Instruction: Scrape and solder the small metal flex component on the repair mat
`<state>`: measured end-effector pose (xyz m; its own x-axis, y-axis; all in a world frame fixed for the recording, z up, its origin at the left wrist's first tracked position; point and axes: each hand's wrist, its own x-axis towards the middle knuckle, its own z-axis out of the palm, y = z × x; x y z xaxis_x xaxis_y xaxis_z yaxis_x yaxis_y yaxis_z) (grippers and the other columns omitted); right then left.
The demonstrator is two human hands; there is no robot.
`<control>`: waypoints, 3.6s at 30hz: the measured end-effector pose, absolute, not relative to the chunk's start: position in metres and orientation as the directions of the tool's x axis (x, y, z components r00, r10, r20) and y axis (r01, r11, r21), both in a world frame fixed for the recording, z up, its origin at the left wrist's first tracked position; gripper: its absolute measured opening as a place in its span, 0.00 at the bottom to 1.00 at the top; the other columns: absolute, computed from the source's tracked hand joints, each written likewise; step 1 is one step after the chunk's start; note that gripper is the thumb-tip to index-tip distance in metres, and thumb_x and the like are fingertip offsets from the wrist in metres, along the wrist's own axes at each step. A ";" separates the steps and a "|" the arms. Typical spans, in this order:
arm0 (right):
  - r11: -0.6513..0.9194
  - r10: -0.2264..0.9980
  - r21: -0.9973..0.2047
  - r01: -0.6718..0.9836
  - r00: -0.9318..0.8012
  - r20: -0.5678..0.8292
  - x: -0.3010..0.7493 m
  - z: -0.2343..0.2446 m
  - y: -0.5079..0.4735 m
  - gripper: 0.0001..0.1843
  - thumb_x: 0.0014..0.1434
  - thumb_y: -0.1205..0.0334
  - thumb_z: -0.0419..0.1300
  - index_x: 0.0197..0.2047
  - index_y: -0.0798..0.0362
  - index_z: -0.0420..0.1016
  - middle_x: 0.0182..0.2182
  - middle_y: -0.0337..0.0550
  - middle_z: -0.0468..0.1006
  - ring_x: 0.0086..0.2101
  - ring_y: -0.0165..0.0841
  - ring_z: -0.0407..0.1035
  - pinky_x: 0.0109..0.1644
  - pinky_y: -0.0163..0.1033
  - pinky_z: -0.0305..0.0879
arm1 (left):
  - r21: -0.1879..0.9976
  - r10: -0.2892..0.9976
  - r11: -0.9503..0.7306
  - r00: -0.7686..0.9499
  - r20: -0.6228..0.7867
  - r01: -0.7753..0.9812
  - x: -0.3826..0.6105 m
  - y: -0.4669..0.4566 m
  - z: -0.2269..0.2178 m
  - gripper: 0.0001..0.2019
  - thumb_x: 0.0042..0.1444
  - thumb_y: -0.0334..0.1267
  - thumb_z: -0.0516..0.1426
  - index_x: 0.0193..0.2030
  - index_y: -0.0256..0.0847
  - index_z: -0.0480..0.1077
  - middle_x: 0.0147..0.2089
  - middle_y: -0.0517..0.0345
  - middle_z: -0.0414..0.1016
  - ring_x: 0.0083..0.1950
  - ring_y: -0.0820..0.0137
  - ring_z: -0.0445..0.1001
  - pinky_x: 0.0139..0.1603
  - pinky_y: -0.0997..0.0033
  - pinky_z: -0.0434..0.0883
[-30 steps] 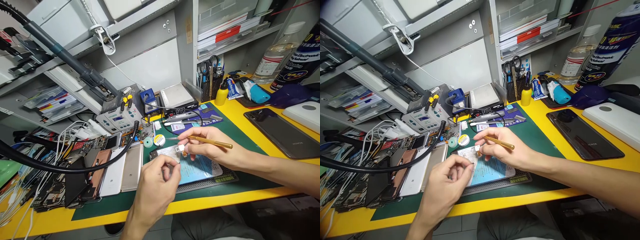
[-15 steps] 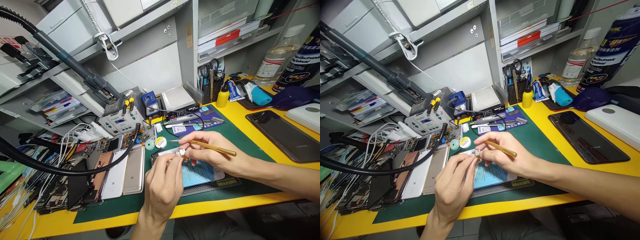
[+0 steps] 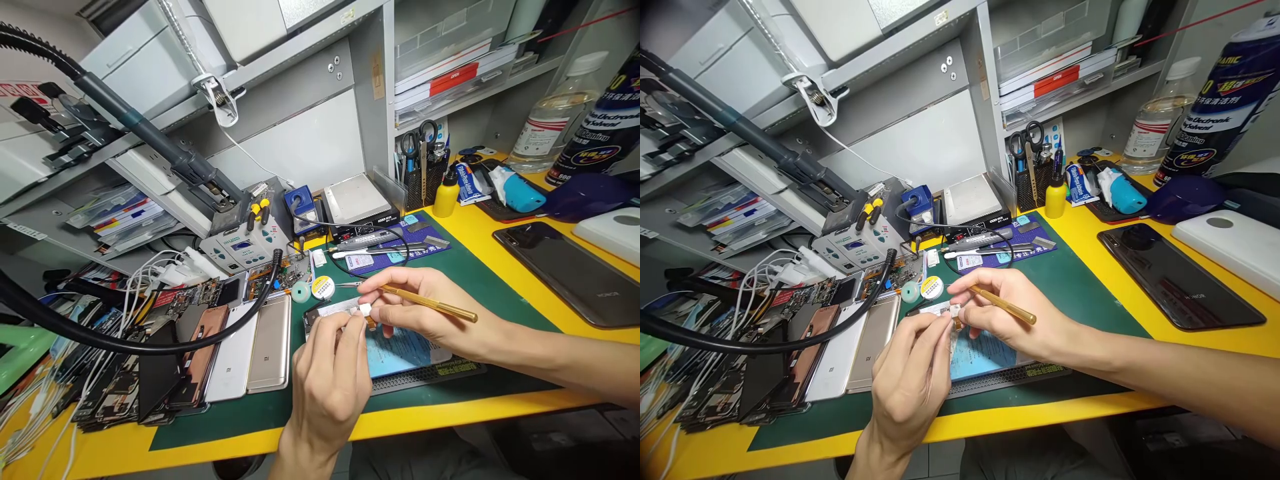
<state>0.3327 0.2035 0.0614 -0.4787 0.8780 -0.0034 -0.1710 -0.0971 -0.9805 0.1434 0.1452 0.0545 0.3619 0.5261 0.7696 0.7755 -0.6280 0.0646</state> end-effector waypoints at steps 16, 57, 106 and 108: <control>-0.095 0.871 -0.981 -0.169 -0.492 0.000 0.335 0.063 0.201 0.15 0.60 0.60 0.71 0.49 0.53 0.79 0.40 0.45 0.83 0.33 0.34 0.76 0.40 0.39 0.73 | 0.396 0.669 -0.651 0.244 0.702 0.648 0.145 0.141 0.058 0.15 0.62 0.18 0.59 0.53 0.32 0.77 0.42 0.48 0.75 0.42 0.68 0.78 0.43 0.71 0.79; 0.076 0.913 -0.997 -0.027 -0.399 0.081 0.331 0.068 0.192 0.13 0.62 0.54 0.70 0.45 0.52 0.83 0.33 0.43 0.82 0.31 0.33 0.73 0.33 0.36 0.68 | 0.995 0.975 -0.024 -0.218 0.044 0.096 0.174 0.138 0.075 0.09 0.56 0.40 0.65 0.40 0.38 0.75 0.28 0.59 0.73 0.28 0.74 0.70 0.28 0.78 0.68; -0.255 0.811 -0.930 -0.263 -0.582 -0.057 0.335 0.075 0.201 0.13 0.60 0.61 0.73 0.45 0.56 0.79 0.34 0.44 0.85 0.30 0.32 0.80 0.38 0.38 0.78 | 0.975 0.990 0.065 -0.137 -0.036 0.212 0.158 0.140 0.094 0.12 0.54 0.43 0.67 0.40 0.36 0.80 0.28 0.54 0.80 0.31 0.69 0.78 0.29 0.78 0.72; -0.308 0.808 -0.913 -0.266 -0.581 -0.104 0.336 0.078 0.201 0.13 0.59 0.61 0.73 0.45 0.57 0.80 0.34 0.45 0.86 0.29 0.32 0.81 0.38 0.37 0.79 | 0.977 0.989 0.072 -0.139 -0.044 0.203 0.157 0.140 0.094 0.11 0.54 0.44 0.67 0.38 0.37 0.80 0.25 0.57 0.77 0.30 0.70 0.78 0.28 0.79 0.72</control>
